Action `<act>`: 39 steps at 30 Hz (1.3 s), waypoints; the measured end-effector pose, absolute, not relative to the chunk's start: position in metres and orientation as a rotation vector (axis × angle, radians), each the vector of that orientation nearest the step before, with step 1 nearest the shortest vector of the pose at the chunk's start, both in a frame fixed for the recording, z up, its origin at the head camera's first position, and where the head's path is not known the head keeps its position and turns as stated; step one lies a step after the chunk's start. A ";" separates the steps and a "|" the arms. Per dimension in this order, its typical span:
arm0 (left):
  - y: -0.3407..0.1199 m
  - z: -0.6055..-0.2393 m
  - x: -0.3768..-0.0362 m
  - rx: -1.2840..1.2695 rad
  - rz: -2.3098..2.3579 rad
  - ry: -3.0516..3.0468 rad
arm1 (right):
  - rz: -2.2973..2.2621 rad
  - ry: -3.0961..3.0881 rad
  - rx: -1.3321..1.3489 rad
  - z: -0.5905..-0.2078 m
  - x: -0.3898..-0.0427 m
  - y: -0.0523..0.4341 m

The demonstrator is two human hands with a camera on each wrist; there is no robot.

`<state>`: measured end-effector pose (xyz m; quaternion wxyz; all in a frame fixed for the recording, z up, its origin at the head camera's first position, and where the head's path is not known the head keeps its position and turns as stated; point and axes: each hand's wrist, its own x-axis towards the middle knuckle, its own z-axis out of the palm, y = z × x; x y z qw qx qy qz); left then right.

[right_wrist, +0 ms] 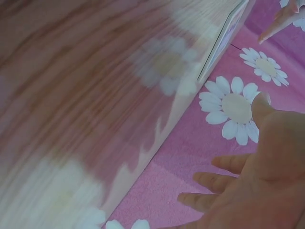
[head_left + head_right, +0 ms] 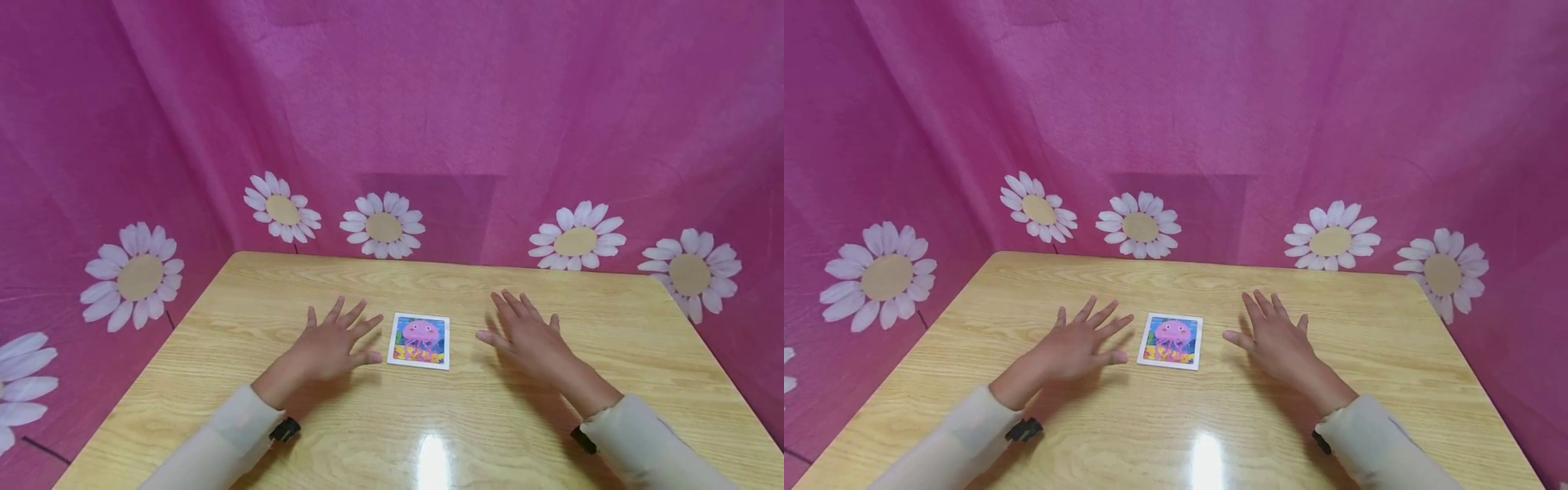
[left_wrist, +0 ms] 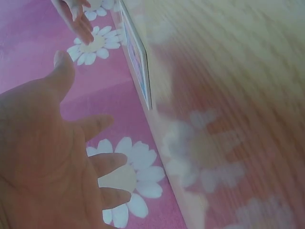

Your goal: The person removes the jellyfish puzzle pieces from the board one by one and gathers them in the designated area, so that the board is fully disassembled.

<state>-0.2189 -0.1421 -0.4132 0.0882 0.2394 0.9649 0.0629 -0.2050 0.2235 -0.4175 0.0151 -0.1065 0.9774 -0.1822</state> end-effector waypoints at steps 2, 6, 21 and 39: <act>-0.139 -0.414 -0.219 0.725 0.178 2.861 | -0.569 3.041 -0.345 -0.418 -0.206 0.220; -0.134 -0.416 -0.218 0.756 0.184 2.823 | -0.572 3.031 -0.366 -0.422 -0.208 0.213; -0.114 -0.423 -0.218 0.816 0.181 2.726 | -0.556 3.014 -0.438 -0.434 -0.218 0.189; -0.105 -0.429 -0.218 0.829 0.156 2.643 | -0.578 2.908 -0.597 -0.436 -0.230 0.157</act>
